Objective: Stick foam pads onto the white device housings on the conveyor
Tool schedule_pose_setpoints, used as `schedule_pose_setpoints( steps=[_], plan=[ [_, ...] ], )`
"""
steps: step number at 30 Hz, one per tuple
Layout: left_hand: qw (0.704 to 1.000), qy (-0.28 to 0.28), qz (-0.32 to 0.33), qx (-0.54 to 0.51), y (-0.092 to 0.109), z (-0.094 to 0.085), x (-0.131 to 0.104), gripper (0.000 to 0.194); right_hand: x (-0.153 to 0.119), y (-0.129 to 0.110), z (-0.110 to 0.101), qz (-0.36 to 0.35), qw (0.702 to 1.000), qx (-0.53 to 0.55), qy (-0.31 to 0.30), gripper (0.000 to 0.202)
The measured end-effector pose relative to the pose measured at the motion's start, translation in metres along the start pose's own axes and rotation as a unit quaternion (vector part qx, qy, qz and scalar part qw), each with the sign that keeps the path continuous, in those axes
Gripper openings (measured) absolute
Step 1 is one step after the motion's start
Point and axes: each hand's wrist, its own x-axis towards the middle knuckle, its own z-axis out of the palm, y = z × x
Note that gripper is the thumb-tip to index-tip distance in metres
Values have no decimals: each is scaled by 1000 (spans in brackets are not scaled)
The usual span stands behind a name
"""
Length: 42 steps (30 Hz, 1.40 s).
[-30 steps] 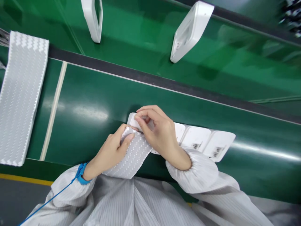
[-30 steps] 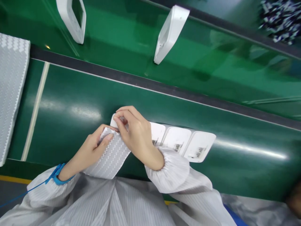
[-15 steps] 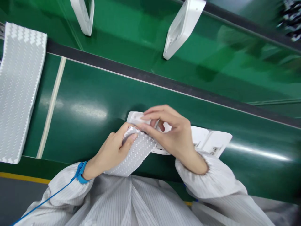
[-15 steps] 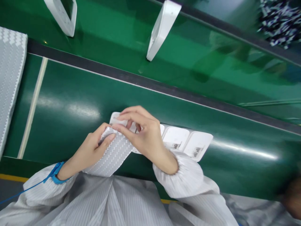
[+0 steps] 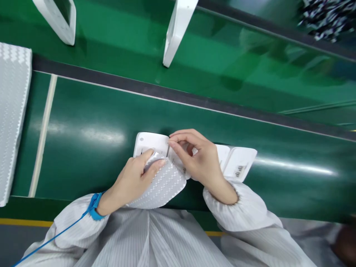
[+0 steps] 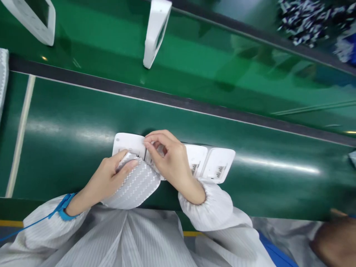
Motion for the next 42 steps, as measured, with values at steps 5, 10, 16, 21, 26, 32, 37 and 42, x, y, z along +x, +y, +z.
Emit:
schedule_pose_setpoints(
  steps=[5,10,16,21,26,32,37,42],
  plan=[
    [1000,-3,-10,8,2,-1,1,31,-3,-1,5,-25,998,-48,-9,8],
    [1000,-9,-13,14,3,0,1,28,-6,-4,6,-53,994,-93,-3,8],
    [1000,-24,-9,5,3,0,0,20,-8,-2,8,-99,984,-142,44,9],
    [1000,-19,17,18,5,3,1,18,-11,-11,-7,-34,999,12,18,5],
    [998,-18,40,50,8,13,5,17,-19,-13,-16,39,994,85,-54,3],
    [996,-28,56,71,12,21,7,22,-24,-3,-22,56,993,98,-35,4],
    [996,-17,47,70,13,20,10,21,-23,2,-14,18,995,94,-9,7],
    [998,-16,1,59,11,16,9,20,-19,9,-6,-4,997,24,71,6]
  ],
)
